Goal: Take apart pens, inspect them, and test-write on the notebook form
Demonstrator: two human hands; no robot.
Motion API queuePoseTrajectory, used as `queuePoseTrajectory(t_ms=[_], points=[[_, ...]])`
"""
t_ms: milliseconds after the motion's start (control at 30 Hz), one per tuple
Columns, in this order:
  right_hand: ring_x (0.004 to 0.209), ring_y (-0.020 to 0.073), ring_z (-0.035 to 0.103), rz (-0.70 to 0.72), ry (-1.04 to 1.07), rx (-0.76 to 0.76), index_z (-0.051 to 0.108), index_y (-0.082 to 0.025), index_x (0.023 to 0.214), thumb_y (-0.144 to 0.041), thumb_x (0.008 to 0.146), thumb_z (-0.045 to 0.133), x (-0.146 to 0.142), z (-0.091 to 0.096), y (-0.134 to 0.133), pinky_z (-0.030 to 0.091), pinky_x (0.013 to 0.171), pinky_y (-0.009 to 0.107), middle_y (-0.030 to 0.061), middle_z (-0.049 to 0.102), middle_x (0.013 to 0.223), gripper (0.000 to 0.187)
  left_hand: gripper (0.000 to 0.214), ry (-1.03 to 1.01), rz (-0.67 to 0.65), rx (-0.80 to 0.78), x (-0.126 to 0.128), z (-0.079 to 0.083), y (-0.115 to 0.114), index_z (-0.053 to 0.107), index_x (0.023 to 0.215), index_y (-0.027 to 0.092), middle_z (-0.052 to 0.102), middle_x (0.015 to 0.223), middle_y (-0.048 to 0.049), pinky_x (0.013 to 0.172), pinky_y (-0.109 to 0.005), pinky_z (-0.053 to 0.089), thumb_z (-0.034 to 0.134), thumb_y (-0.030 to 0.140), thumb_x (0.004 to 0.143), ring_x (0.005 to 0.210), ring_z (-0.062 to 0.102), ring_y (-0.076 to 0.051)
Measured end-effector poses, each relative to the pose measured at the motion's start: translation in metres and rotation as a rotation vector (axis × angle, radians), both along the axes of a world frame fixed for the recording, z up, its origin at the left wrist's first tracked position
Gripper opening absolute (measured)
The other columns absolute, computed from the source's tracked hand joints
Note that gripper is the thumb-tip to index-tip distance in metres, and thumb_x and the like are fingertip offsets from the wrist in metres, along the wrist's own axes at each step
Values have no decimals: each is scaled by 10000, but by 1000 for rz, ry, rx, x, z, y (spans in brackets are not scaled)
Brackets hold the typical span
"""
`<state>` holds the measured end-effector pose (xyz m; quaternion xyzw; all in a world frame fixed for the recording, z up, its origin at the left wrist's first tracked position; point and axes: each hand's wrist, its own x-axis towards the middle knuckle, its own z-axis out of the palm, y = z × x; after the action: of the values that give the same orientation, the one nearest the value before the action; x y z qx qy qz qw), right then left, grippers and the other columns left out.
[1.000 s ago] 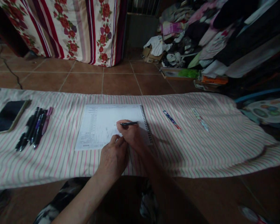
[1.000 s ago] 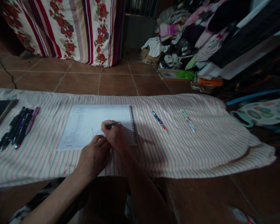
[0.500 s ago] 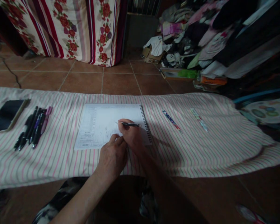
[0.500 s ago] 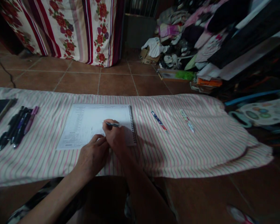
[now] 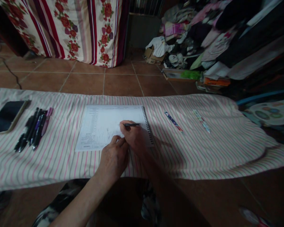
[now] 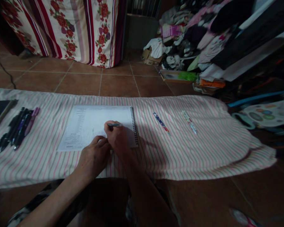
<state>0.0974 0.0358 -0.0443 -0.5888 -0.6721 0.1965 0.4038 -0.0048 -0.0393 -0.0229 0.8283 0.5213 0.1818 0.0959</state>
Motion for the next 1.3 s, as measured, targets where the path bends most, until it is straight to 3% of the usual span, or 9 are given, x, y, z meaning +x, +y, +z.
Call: queuePoseTrajectory(t_ms=[100,333,500,600,800,1000,1100,1200,1300], points=[[720,177,630,-77,28,152,667,-164,842,-260,833,477,2,-4,3,487,687,273,85,672,792,213,222,-30,-12,-2,-1,0,0,606,953,196,641,1036,-34,709,-334,536,485,85,803,966,498,-224],[712,155,628,-14,8,110,676,-170,838,-247,814,513,0,-6,3,477,687,236,64,677,794,182,193,-6,-10,-17,-1,0,0,611,915,188,645,1004,-40,690,-345,544,486,91,805,958,495,-232],[622,135,621,51,-31,-167,653,-179,649,-257,805,505,1,11,-2,443,605,198,19,657,623,229,212,14,1,-24,-1,-1,1,614,932,191,644,989,-38,687,-333,547,490,87,796,965,496,-231],[580,130,621,101,20,-301,653,-189,667,-290,814,500,3,15,-3,430,561,191,-4,636,559,234,230,9,0,-11,-1,-2,1,619,948,188,645,1031,-45,712,-337,550,486,81,794,983,495,-231],[748,151,632,-60,38,52,680,-175,877,-263,834,489,7,0,3,476,708,233,68,679,827,215,266,-35,-19,13,-2,-5,0,610,1007,194,638,1116,-31,733,-344,552,505,82,790,987,488,-222],[727,145,629,-18,68,80,675,-172,918,-283,840,495,6,-1,5,485,701,235,66,680,850,225,265,-38,-15,7,-2,-4,0,609,997,190,644,1095,-29,739,-342,552,512,76,779,991,491,-224],[680,139,629,24,7,-58,691,-185,797,-246,802,531,3,5,2,466,654,216,37,684,728,172,236,-31,-12,2,-2,-2,1,614,945,198,651,1019,-29,720,-337,551,513,72,773,970,498,-225],[603,126,625,181,42,-268,694,-178,743,-239,779,551,3,11,-1,442,578,191,-6,650,574,160,202,-26,1,11,-2,-3,1,612,912,193,645,949,-37,698,-331,550,514,82,774,964,501,-227],[642,127,639,234,117,-278,698,-174,775,-237,773,560,3,12,-4,453,594,192,-2,682,647,152,201,-14,8,17,-2,-4,1,606,907,187,635,930,-41,682,-327,549,505,75,774,959,500,-228]])
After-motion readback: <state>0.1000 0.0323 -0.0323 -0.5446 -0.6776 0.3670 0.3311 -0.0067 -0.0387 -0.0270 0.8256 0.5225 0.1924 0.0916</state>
